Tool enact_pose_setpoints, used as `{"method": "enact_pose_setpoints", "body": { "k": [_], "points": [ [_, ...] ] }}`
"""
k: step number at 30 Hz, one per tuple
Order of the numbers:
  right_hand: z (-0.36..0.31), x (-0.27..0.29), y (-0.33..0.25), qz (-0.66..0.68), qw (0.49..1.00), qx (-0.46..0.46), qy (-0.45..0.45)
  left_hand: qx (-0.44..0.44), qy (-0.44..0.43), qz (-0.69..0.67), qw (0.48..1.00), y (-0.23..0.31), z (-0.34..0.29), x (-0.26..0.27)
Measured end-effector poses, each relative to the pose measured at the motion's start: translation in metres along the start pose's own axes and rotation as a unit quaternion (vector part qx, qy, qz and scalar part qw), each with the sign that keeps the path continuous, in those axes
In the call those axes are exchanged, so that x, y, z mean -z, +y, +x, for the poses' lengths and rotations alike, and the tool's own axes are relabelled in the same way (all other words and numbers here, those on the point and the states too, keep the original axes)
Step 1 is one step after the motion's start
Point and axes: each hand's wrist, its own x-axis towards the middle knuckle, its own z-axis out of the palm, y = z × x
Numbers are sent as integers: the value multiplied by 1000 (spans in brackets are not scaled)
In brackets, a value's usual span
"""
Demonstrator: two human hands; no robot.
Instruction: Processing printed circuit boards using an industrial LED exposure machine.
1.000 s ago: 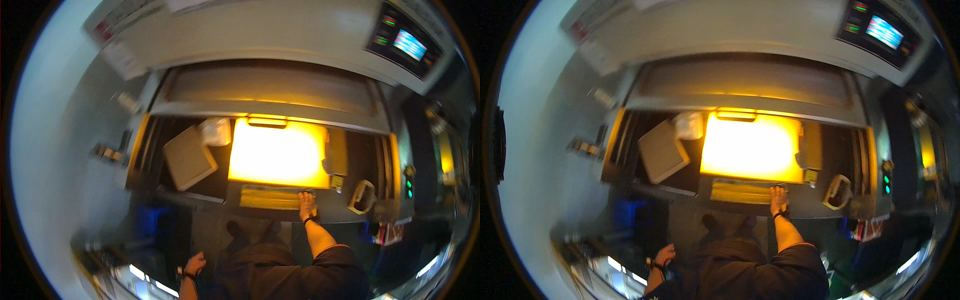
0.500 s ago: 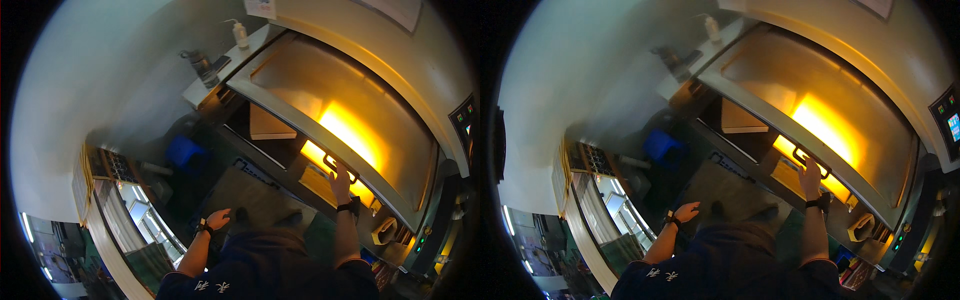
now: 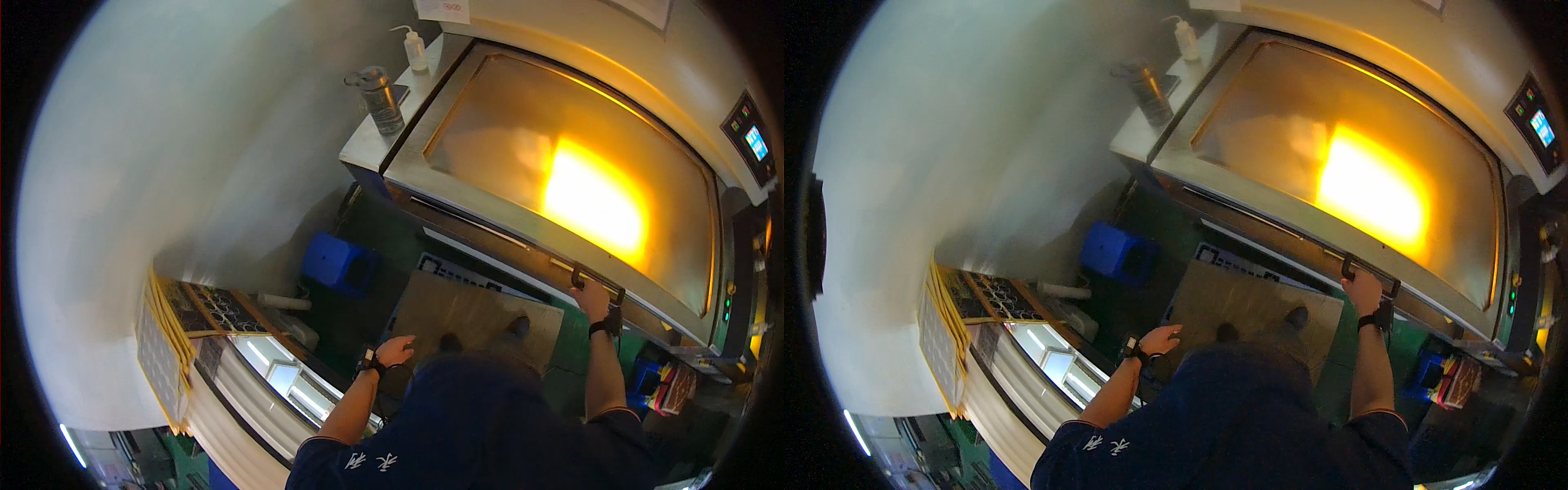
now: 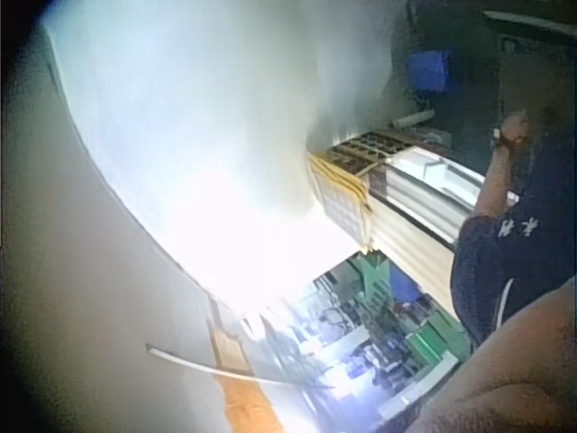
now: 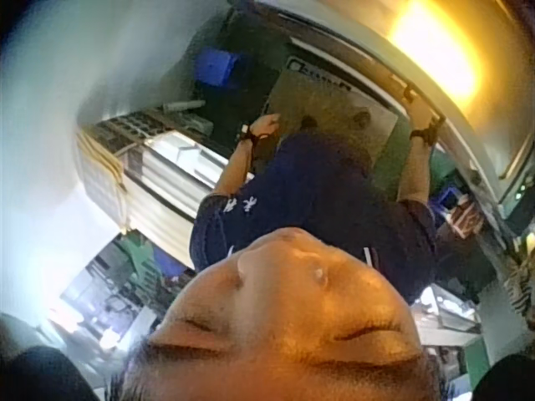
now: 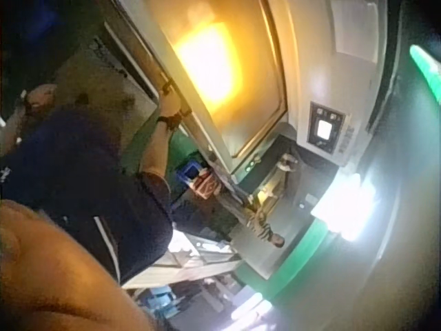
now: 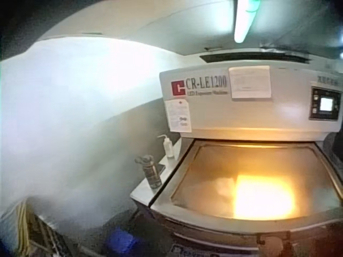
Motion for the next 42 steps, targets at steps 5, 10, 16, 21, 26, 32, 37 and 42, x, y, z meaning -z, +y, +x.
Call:
{"method": "enact_pose_setpoints", "body": {
  "k": [5, 10, 16, 21, 26, 32, 37, 42],
  "points": [
    [-7, -24, 13, -2, 999, 11, 41, 4, 45, -4, 999, 27, 11, 48],
    [-10, -5, -1, 34, 999, 26, -8, -41, 113, -28, 992, 38, 44, 86],
    [-20, 13, 23, 66, 991, 108, 38, -72, 214, -64, 972, 98, 88, 165],
    [19, 50, 87, 197, 978, 42, 52, -90, 281, -43, 954, 145, 134, 207],
    [51, 22, 129, 68, 976, 77, 192, -131, 286, 110, 943, 192, 180, 231],
    [57, 17, 134, 88, 981, 43, 167, -121, 288, 205, 927, 204, 213, 242],
    [58, 21, 128, 118, 975, 34, 183, -190, 227, 274, 915, 208, 260, 274],
    [55, 22, 123, 100, 982, 10, 157, -231, 125, 363, 894, 195, 305, 314]
  ]
}}
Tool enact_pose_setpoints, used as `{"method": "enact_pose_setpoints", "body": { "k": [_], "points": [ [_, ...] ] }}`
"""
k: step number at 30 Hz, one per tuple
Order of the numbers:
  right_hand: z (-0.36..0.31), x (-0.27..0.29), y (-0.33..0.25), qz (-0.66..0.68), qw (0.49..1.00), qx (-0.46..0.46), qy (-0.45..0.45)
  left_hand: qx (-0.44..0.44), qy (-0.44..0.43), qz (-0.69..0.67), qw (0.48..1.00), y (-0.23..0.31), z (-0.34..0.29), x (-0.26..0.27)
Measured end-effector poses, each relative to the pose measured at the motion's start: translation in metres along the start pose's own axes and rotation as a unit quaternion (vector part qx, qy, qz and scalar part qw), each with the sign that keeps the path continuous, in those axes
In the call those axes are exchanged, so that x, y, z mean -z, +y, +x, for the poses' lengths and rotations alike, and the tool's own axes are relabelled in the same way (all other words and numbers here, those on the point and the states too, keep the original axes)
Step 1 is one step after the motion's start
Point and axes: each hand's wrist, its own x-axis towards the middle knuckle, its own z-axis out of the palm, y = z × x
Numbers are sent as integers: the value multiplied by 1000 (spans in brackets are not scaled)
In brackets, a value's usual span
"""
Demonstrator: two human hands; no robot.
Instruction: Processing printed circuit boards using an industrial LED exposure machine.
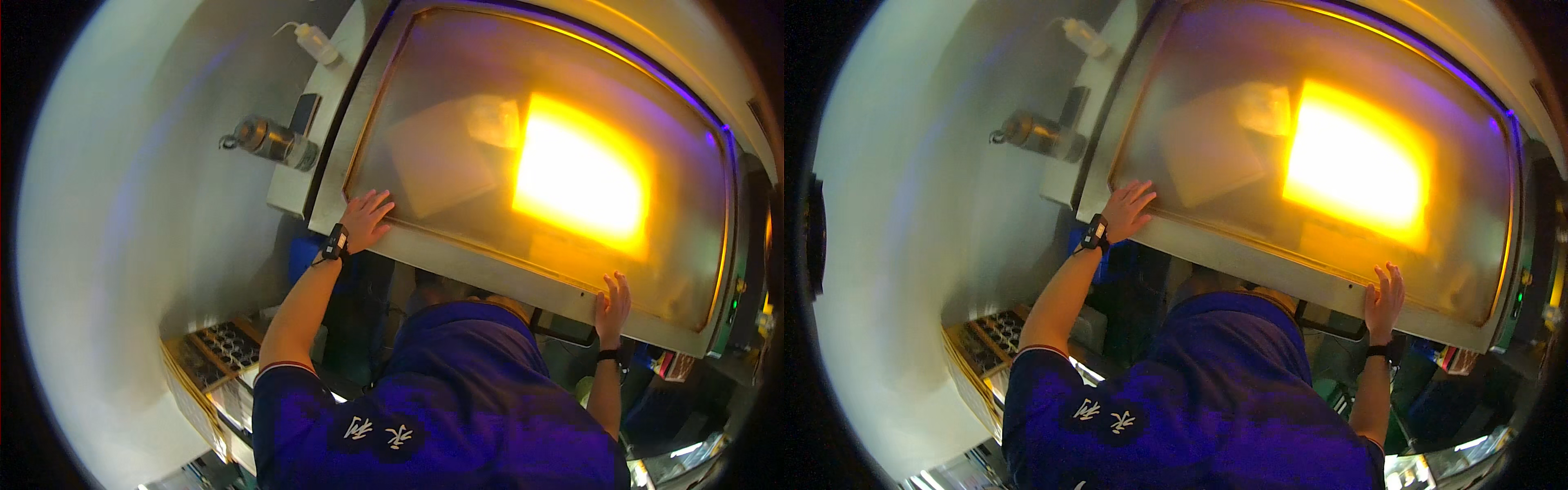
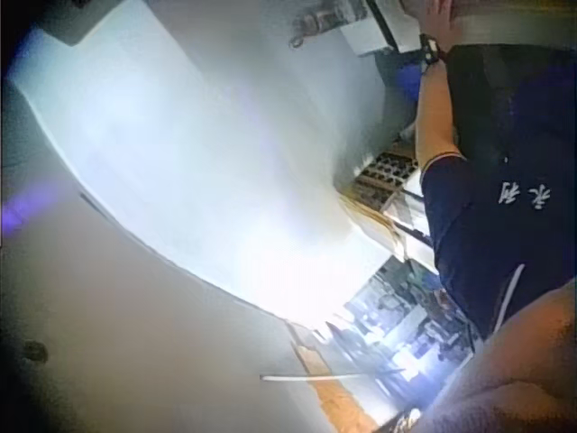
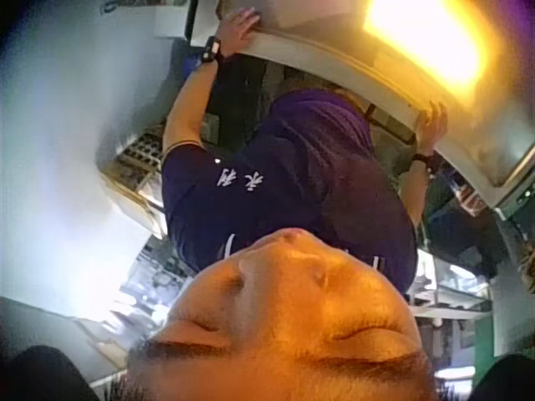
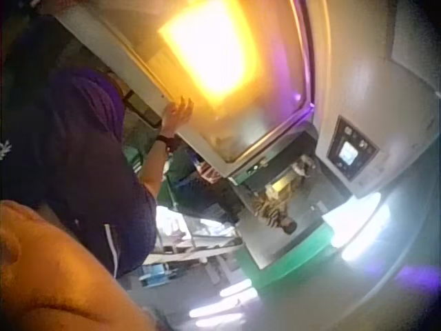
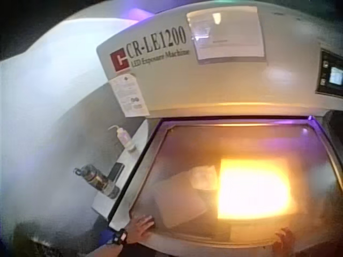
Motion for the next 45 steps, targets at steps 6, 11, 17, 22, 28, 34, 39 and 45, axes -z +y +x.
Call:
{"method": "enact_pose_setpoints", "body": {
  "k": [6, 11, 17, 22, 28, 34, 39, 45],
  "points": [
    [-18, -15, -43, -43, 998, -20, 35, -165, -111, 80, 977, -55, 20, 6],
    [-32, -39, -118, -59, 997, -36, 24, -206, -85, 46, 974, -64, 24, 3],
    [-30, -41, -126, -77, 993, -87, 24, -221, -69, -3, 973, -77, 25, -8],
    [-34, -43, -124, -55, 993, -102, 19, -222, -67, -38, 972, -78, 24, -8],
    [-36, -46, -120, -81, 992, -90, 38, -212, -64, -43, 974, -80, 27, -11],
    [-30, -47, -124, -42, 995, -77, 47, -205, -43, -35, 977, -83, 25, -17],
    [-31, -43, -126, -44, 994, -74, 66, -211, -21, -27, 977, -80, 29, -21],
    [-29, -46, -130, -32, 992, -86, 81, -179, -18, -20, 983, -80, 23, -16]
  ]
}}
